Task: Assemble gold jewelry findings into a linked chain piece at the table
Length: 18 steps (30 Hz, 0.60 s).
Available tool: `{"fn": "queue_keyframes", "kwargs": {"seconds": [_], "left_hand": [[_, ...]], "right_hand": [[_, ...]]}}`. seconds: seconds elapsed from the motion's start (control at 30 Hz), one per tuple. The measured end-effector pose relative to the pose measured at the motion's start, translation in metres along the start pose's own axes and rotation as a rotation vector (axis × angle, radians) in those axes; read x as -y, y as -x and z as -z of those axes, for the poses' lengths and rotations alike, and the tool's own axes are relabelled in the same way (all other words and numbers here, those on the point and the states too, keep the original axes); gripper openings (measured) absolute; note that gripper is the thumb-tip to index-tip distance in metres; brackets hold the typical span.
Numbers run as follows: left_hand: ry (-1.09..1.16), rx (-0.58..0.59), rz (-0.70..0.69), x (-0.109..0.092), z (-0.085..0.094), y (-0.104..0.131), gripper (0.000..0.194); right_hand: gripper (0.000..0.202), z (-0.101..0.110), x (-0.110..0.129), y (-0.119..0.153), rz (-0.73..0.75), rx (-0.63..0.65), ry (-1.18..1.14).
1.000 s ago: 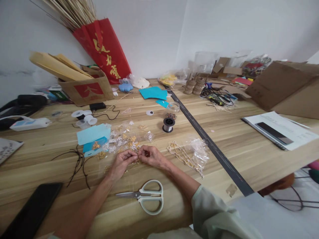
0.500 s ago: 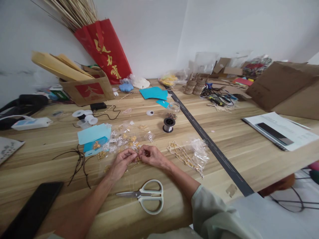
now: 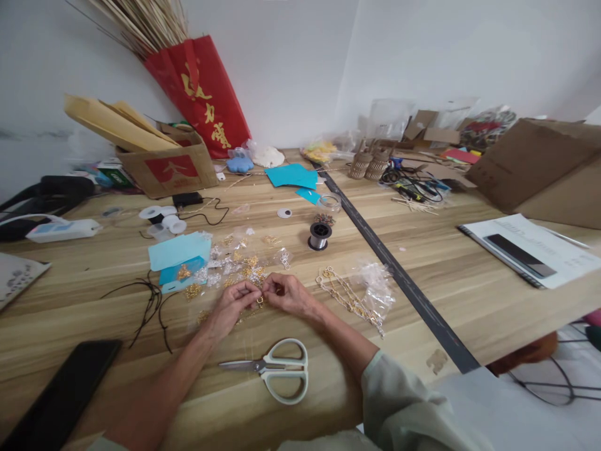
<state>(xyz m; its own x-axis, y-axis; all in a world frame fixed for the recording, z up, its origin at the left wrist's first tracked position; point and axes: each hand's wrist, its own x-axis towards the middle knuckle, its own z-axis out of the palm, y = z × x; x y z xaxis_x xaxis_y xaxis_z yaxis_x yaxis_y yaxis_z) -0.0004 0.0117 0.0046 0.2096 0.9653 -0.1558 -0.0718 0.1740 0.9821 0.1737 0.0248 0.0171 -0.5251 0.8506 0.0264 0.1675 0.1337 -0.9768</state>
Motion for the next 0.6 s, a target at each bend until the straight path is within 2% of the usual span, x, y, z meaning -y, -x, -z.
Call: {"fn": "queue_keyframes", "kwargs": {"seconds": [0.37,0.6], "left_hand": [[0.065,-0.021,0.000,0.0070,0.0032,-0.0035,0.015],[0.043,-0.068,-0.019,0.0082,0.0033,-0.0035,0.015]], "right_hand": [[0.027,-0.0007,0.0089,0.0007,-0.044,0.041,-0.187],[0.025,0.0043,0.0060,0.0008,-0.013,0.058,-0.038]]}}
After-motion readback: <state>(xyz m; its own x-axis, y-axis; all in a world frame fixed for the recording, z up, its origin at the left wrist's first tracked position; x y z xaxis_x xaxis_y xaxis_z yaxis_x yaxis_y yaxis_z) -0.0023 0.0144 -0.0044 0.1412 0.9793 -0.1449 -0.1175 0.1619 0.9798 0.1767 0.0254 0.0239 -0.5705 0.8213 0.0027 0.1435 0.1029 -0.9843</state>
